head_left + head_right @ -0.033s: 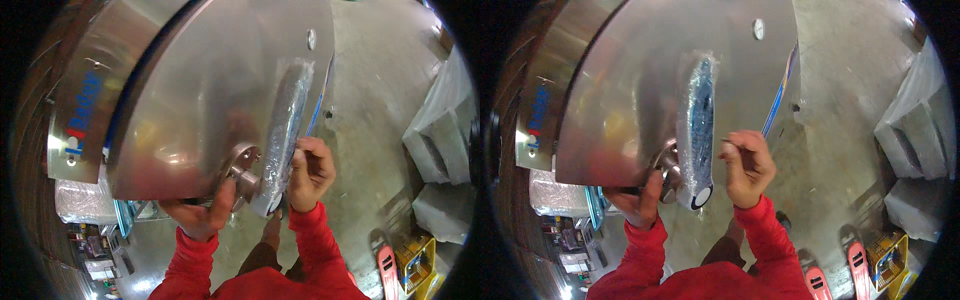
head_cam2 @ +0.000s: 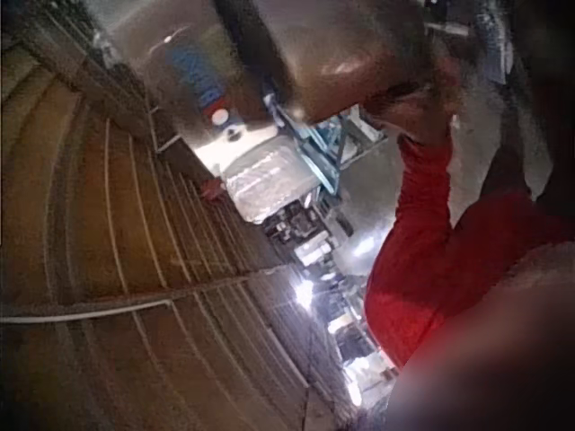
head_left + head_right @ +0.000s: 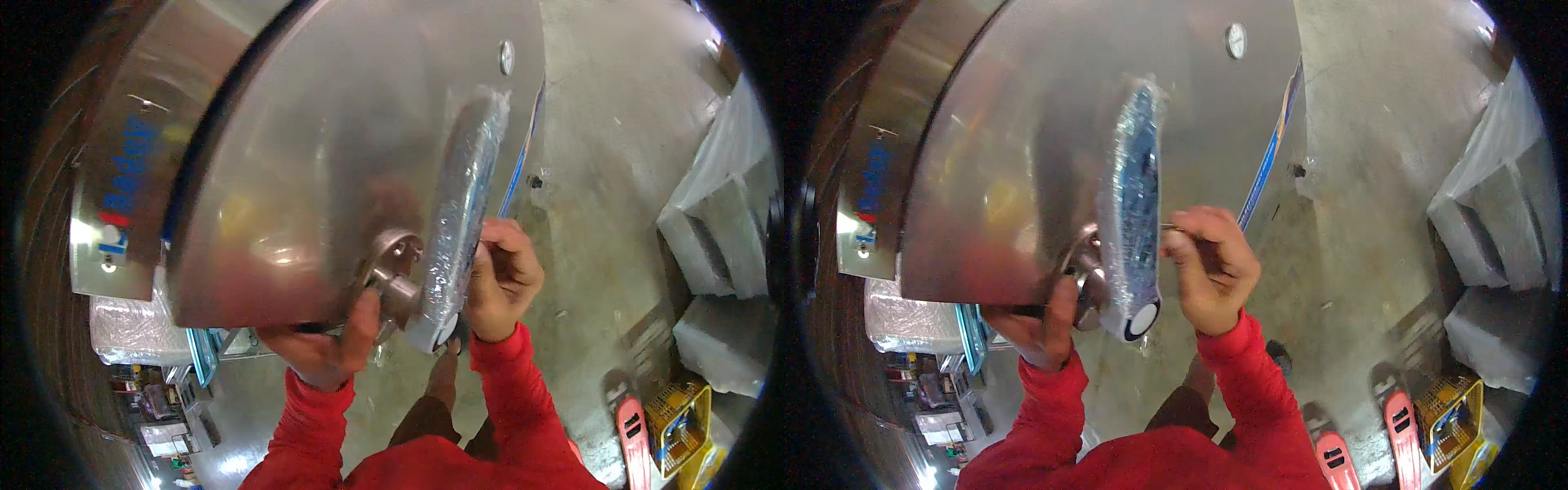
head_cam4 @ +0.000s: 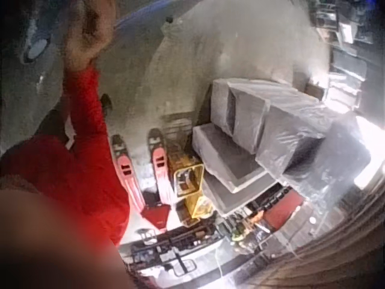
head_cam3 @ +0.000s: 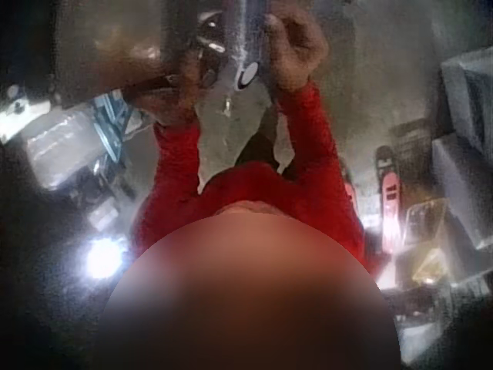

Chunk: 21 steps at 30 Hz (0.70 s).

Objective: The person installs caster wheels onto the bottom of a stainless steel commercial oven. They align each wheel, insert screws, and tighten them by hand to secure the wheels in place.

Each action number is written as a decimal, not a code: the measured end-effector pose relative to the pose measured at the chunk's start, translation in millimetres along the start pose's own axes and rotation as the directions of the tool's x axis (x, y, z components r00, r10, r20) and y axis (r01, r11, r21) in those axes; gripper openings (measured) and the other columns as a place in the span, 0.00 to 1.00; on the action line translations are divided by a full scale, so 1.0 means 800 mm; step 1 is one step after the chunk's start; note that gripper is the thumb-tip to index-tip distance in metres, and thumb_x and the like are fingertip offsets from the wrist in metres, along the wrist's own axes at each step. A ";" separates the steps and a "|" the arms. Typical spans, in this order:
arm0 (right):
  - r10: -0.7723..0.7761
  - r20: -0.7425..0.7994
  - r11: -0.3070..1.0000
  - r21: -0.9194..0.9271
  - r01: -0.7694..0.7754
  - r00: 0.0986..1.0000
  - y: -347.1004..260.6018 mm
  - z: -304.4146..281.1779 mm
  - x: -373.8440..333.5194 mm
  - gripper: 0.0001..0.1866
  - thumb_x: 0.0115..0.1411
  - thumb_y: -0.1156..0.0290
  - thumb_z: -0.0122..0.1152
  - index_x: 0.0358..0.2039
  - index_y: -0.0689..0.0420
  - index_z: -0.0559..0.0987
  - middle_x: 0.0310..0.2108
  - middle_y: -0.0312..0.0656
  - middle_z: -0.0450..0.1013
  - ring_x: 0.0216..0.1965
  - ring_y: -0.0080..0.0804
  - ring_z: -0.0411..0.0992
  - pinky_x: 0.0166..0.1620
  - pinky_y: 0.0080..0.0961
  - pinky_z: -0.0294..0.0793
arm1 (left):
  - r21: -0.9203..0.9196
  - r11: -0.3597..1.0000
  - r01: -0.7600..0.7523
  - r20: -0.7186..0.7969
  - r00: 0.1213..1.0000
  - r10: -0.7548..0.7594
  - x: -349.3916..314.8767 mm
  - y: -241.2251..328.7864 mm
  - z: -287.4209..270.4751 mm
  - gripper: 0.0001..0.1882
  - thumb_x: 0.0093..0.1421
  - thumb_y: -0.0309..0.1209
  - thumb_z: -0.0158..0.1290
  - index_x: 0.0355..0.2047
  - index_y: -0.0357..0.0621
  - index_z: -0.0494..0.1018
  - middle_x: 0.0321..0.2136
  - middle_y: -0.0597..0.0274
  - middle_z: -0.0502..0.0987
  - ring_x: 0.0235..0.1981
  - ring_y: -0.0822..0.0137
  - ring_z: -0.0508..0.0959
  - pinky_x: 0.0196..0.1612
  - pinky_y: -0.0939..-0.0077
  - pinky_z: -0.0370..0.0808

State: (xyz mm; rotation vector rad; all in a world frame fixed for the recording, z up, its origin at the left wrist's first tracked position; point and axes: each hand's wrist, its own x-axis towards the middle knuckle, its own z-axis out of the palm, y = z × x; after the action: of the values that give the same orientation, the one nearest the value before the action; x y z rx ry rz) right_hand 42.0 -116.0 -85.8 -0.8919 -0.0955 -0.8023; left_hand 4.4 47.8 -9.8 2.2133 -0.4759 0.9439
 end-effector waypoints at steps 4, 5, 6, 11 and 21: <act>-0.100 0.167 0.992 0.092 0.085 0.981 0.041 -0.011 0.011 0.13 0.50 0.87 0.63 0.38 0.65 0.80 0.37 0.49 0.77 0.34 0.34 0.76 0.37 0.25 0.75 | -0.061 0.992 0.112 -0.131 0.984 -0.119 -0.005 -0.006 0.018 0.49 0.48 0.28 0.64 0.65 0.34 0.46 0.58 0.44 0.62 0.55 0.54 0.70 0.59 0.58 0.69; -0.090 0.203 0.994 0.082 0.075 0.975 0.050 -0.010 0.022 0.13 0.50 0.87 0.63 0.37 0.65 0.80 0.37 0.49 0.77 0.33 0.35 0.76 0.36 0.25 0.75 | -0.040 0.990 0.137 -0.126 0.982 -0.141 0.000 -0.005 0.024 0.50 0.48 0.29 0.64 0.65 0.35 0.46 0.58 0.44 0.62 0.55 0.53 0.70 0.59 0.57 0.69; -0.154 0.243 0.987 0.075 0.140 0.958 0.053 -0.011 0.027 0.12 0.49 0.87 0.63 0.36 0.65 0.80 0.37 0.51 0.77 0.31 0.37 0.75 0.35 0.27 0.75 | -0.017 0.984 0.178 -0.158 0.971 -0.179 0.002 -0.002 0.026 0.50 0.48 0.30 0.64 0.65 0.35 0.46 0.58 0.44 0.62 0.55 0.53 0.69 0.59 0.57 0.69; -0.440 0.375 0.890 0.063 0.451 0.816 0.053 -0.013 0.050 0.11 0.48 0.81 0.68 0.34 0.64 0.81 0.41 0.54 0.77 0.35 0.43 0.77 0.39 0.30 0.77 | -0.044 0.997 0.064 -0.130 0.989 -0.069 0.006 0.002 0.038 0.49 0.47 0.31 0.64 0.65 0.36 0.47 0.58 0.43 0.62 0.55 0.52 0.70 0.57 0.56 0.71; -0.273 0.467 0.962 0.129 0.241 0.841 0.036 -0.003 0.057 0.10 0.46 0.71 0.73 0.24 0.63 0.81 0.23 0.41 0.77 0.25 0.36 0.74 0.31 0.32 0.73 | 0.062 0.986 0.158 0.028 0.987 -0.160 0.007 0.012 0.020 0.54 0.44 0.33 0.68 0.64 0.37 0.45 0.58 0.45 0.61 0.56 0.54 0.69 0.57 0.57 0.71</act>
State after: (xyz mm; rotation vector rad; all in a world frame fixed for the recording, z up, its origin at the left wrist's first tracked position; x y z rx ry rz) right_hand 93.0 -133.7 -88.5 -1.0150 -0.6925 -0.8043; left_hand 10.8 29.3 -9.1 2.2856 -0.2845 0.8481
